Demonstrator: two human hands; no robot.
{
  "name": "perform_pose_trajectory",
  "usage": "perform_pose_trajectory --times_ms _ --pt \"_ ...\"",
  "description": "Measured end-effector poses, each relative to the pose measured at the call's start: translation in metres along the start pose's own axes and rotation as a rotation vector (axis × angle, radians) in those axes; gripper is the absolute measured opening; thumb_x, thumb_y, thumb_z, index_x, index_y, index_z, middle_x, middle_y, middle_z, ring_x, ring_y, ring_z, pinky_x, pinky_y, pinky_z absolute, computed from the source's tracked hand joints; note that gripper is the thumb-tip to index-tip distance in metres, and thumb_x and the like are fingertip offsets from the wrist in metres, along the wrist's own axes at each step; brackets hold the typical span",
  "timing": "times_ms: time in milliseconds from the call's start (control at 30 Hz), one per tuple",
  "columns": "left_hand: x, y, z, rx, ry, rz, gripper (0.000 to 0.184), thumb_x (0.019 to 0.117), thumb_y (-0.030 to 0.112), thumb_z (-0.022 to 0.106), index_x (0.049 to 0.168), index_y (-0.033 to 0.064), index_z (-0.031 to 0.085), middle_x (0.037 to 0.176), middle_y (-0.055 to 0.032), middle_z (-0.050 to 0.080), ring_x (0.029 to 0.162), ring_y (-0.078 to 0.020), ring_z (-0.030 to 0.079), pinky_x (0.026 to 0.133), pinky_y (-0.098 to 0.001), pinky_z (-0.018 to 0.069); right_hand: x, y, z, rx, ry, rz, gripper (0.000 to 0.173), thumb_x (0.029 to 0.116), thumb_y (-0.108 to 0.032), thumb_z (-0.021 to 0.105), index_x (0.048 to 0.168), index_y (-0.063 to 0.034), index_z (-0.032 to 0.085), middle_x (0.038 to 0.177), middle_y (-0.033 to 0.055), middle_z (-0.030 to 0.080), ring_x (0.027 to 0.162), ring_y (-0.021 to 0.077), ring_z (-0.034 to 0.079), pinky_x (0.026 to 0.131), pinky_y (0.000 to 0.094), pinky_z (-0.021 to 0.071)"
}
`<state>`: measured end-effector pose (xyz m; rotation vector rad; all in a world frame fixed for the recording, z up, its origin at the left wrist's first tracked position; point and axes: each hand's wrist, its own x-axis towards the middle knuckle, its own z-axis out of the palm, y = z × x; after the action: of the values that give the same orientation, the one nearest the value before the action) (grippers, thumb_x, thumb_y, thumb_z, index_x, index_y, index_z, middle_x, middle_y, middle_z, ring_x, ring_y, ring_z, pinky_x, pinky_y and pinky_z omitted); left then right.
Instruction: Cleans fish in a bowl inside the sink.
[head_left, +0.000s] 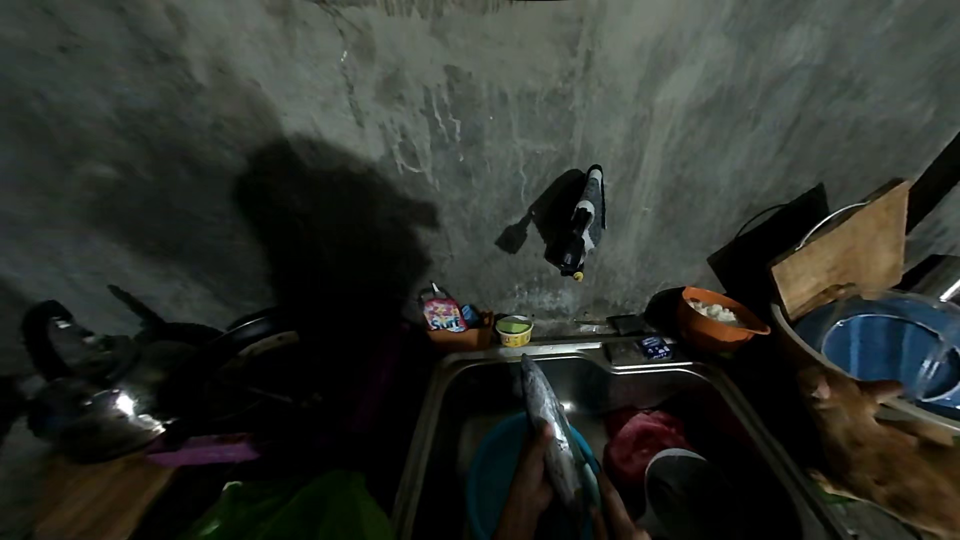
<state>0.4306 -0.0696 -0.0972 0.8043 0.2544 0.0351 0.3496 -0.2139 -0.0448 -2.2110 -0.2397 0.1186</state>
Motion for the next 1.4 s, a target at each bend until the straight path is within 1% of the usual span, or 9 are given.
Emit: perform_pose_trajectory --times_ms 167,467,567,867,967,1067,1200,1300,1400 --pt "0.003 0.001 -0.003 -0.025 -0.042 0.035 0.084 0.0792 0.044 0.075 0.138 -0.0016 0.037 0.086 -0.0032 0.065 0.073 -0.0115 0.067 0.07 -0.0284 0.0595 0.0 -0.004 0.004 0.015 0.025 -0.026 0.049 0.106 -0.017 0.05 0.147 0.0098 0.047 0.105 0.0297 0.072 0.086 0.047 0.072 0.08 0.0626 0.0564" --pt "0.008 0.016 0.004 -0.054 -0.1 0.052 0.115 0.0477 0.063 0.095 0.131 0.0004 0.046 0.086 -0.0023 0.069 0.071 -0.0114 0.068 0.069 -0.0283 0.0596 0.002 -0.012 0.002 0.043 0.05 -0.052 0.048 0.1056 -0.016 0.051 0.145 0.0119 0.048 0.102 0.0291 0.072 0.085 0.045 0.073 0.079 0.0605 0.0574" --pt "0.009 0.02 0.003 -0.035 -0.099 0.046 0.116 0.0475 0.061 0.096 0.131 -0.0016 0.045 0.088 -0.0051 0.068 0.074 -0.0132 0.069 0.07 -0.0294 0.0608 -0.002 -0.009 0.002 0.013 0.06 -0.07 0.048 0.1055 -0.017 0.051 0.143 0.013 0.049 0.095 0.0279 0.072 0.079 0.0438 0.073 0.074 0.0594 0.0581" --pt "0.011 0.026 0.01 -0.04 -0.078 0.104 0.113 0.0449 0.064 0.095 0.127 0.001 0.049 0.089 -0.0038 0.069 0.075 -0.0127 0.069 0.07 -0.0298 0.0605 0.006 -0.017 -0.002 0.02 0.032 -0.051 0.048 0.1055 -0.016 0.052 0.145 0.0116 0.048 0.102 0.029 0.072 0.087 0.0458 0.073 0.08 0.0611 0.057" --pt "0.006 0.025 0.012 0.006 -0.054 0.084 0.117 0.0478 0.065 0.094 0.131 -0.0006 0.045 0.091 -0.0045 0.069 0.077 -0.013 0.07 0.072 -0.0303 0.0609 0.017 -0.024 -0.004 0.01 0.028 -0.031 0.049 0.1065 -0.021 0.051 0.147 0.0067 0.048 0.094 0.0244 0.073 0.081 0.0422 0.072 0.075 0.059 0.058" --pt "0.006 0.029 0.011 0.048 -0.02 0.084 0.111 0.0588 0.06 0.089 0.136 -0.0018 0.039 0.095 -0.0045 0.067 0.079 -0.011 0.067 0.072 -0.0284 0.0597 0.01 -0.02 -0.004 0.015 0.014 -0.052 0.049 0.1059 -0.017 0.051 0.145 0.0114 0.048 0.105 0.0298 0.072 0.089 0.0473 0.072 0.081 0.0631 0.0561" --pt "0.008 0.027 0.01 0.04 -0.02 0.103 0.11 0.0577 0.063 0.09 0.134 -0.0021 0.043 0.094 -0.0043 0.069 0.078 -0.0116 0.069 0.073 -0.0289 0.0608 0.018 -0.021 -0.007 -0.009 -0.002 -0.051 0.048 0.1064 -0.019 0.05 0.145 0.0088 0.049 0.1 0.0264 0.073 0.085 0.0443 0.072 0.078 0.061 0.0569" --pt "0.007 0.031 0.01 0.084 0.035 0.111 0.078 0.082 0.041 0.074 0.135 -0.0047 0.039 0.096 -0.0067 0.066 0.08 -0.0111 0.067 0.074 -0.0281 0.0595 0.017 -0.024 -0.011 0.02 -0.029 -0.053 0.05 0.1065 -0.018 0.051 0.147 0.0102 0.046 0.104 0.0283 0.072 0.087 0.0452 0.072 0.08 0.0617 0.0558" --pt "0.005 0.035 0.014 0.126 0.078 0.082 0.063 0.091 0.03 0.062 0.137 -0.0053 0.037 0.098 -0.0086 0.065 0.081 -0.0118 0.067 0.074 -0.0288 0.0594 0.021 -0.023 -0.013 0.014 -0.046 -0.052 0.049 0.1067 -0.018 0.05 0.146 0.0112 0.047 0.103 0.0286 0.072 0.089 0.0452 0.072 0.082 0.0609 0.0561"
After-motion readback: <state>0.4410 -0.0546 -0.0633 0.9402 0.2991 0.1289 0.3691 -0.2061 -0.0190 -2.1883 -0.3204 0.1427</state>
